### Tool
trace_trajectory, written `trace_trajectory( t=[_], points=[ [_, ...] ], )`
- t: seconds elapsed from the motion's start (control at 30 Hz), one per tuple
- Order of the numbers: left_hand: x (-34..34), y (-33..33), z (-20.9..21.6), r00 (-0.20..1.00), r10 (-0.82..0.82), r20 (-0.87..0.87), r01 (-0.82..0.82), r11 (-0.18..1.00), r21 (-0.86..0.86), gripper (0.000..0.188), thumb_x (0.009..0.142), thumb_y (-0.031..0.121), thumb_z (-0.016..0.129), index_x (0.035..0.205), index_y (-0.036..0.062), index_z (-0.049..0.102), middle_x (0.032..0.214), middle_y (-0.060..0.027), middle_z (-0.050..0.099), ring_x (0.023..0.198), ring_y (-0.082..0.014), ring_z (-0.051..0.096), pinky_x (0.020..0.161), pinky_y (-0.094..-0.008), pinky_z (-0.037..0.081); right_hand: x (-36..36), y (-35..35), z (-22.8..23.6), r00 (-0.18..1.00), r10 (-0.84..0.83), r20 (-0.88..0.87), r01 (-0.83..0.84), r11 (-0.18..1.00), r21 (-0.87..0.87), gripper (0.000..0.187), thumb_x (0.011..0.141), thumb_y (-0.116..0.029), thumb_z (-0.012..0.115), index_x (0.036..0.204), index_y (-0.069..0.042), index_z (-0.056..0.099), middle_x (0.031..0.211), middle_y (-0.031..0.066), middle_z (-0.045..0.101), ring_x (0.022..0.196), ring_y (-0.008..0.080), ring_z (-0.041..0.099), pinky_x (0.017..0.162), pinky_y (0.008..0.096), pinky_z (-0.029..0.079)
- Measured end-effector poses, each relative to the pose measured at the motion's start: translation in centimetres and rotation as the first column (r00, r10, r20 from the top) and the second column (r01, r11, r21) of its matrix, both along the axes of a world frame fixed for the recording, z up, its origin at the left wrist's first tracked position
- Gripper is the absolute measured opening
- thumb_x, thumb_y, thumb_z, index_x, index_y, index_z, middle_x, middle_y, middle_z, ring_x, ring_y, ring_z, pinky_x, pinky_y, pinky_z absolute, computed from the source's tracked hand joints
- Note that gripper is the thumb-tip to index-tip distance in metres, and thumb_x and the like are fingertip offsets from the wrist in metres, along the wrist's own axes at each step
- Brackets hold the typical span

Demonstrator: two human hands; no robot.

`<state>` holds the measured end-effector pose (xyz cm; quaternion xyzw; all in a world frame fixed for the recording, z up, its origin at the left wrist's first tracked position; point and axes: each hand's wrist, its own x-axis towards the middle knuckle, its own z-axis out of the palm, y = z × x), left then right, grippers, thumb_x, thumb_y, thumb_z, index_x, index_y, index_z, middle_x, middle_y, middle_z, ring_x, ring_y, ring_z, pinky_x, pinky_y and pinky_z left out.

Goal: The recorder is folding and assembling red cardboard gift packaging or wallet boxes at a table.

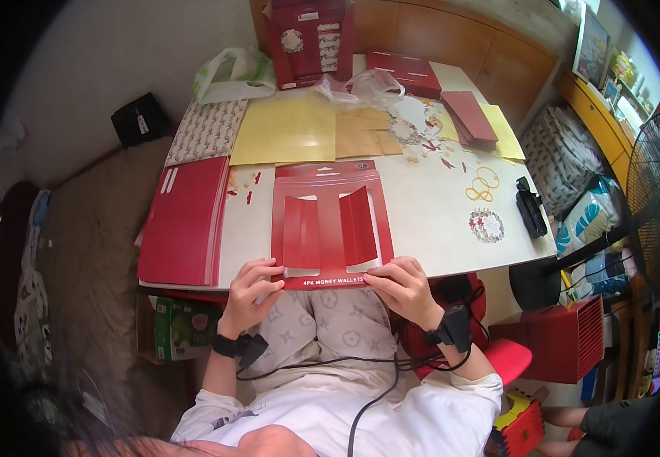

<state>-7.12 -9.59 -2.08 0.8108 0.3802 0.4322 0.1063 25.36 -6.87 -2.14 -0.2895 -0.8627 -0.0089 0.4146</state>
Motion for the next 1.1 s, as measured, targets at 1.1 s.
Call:
trace_trajectory(
  t=[1.1],
  points=[
    [-0.4, 0.1, -0.2, 1.000, -0.013, 0.007, 0.013, 1.000, 0.014, 0.017, 0.075, -0.003, 0.075, 0.090, 0.0030, 0.068, 0.108, -0.0118, 0.070, 0.110, -0.0349, 0.064, 0.092, -0.0435, 0.053, 1.5, -0.1, -0.7, 0.998, -0.057, 0.016, 0.056, 0.996, 0.069, 0.020, 0.075, -0.009, 0.079, 0.093, -0.005, 0.072, 0.098, 0.0050, 0.072, 0.091, 0.0230, 0.067, 0.077, 0.0346, 0.053]
  ],
)
